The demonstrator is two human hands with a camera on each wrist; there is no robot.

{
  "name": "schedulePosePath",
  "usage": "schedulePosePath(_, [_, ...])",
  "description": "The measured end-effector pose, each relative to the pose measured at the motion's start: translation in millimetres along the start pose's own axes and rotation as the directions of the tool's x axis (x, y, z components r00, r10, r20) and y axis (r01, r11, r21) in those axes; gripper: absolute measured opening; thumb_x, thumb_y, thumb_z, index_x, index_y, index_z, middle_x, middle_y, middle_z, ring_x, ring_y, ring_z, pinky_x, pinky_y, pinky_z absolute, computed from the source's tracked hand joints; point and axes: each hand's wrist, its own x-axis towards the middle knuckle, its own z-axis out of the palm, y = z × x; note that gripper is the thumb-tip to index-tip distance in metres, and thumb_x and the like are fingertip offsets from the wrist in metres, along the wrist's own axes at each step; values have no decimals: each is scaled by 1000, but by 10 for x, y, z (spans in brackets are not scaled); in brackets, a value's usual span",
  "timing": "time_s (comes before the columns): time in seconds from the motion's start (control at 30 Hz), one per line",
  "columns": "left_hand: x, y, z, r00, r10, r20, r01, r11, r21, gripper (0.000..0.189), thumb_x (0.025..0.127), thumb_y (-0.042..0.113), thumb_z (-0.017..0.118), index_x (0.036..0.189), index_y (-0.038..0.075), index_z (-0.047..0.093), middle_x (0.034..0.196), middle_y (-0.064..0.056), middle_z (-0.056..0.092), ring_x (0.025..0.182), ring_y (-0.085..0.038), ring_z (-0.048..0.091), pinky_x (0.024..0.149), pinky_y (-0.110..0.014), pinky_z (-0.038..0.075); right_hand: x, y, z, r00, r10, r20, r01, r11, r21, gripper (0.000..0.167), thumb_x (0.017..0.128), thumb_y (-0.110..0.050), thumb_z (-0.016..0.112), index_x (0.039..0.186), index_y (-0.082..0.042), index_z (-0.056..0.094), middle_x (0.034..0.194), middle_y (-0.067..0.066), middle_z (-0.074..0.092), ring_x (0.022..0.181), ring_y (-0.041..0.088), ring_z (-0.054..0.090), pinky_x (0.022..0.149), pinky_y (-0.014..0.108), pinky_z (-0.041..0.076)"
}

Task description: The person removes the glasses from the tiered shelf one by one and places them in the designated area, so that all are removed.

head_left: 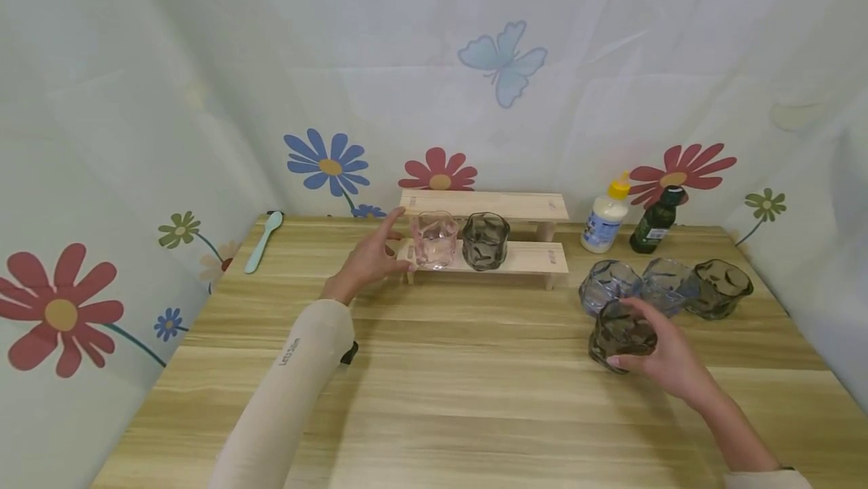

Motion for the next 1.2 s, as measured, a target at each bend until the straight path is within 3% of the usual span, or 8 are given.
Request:
schedulePosePath(0.8, [12,-1,-3,1000,-10,0,10,1000,7,108,80,23,85,158,42,13,142,-15,58,107,-36,67,92,-54,52,-10,10,-37,997,60,45,-59,998,-20,95,68,-10,91,143,3,35,129,37,52,117,59,50,93,71,40])
schedulePosePath(1.03, [6,-2,-1,1000,-7,11,7,1000,1,108,80,25,85,158,42,11,142,-15,58,108,-37,66,92,-54,52,-10,-18,-124,999,-38,25,39,999,-23,93,65,-10,93,139,7,40,128,35,53,113,54,54,91,51,47])
schedulePosePath(1.1, [5,-1,3,1000,-8,10,8,1000,0,108,81,24,85,158,42,11,143,-15,57,108,-37,66,92,-54,52,-9,-51,-180,999,-41,33,42,999,-27,92,66,-10,93,140,8,40,131,36,50,114,56,54,89,53,49])
schedulePosePath(1.2, [5,2,8,1000,-8,7,8,1000,1,108,81,24,85,158,42,12,142,-14,58,107,-36,66,92,-53,52,2,-125,-281,999,-22,50,23,999,-35,95,70,-12,91,144,8,35,135,39,45,115,60,50,86,67,48])
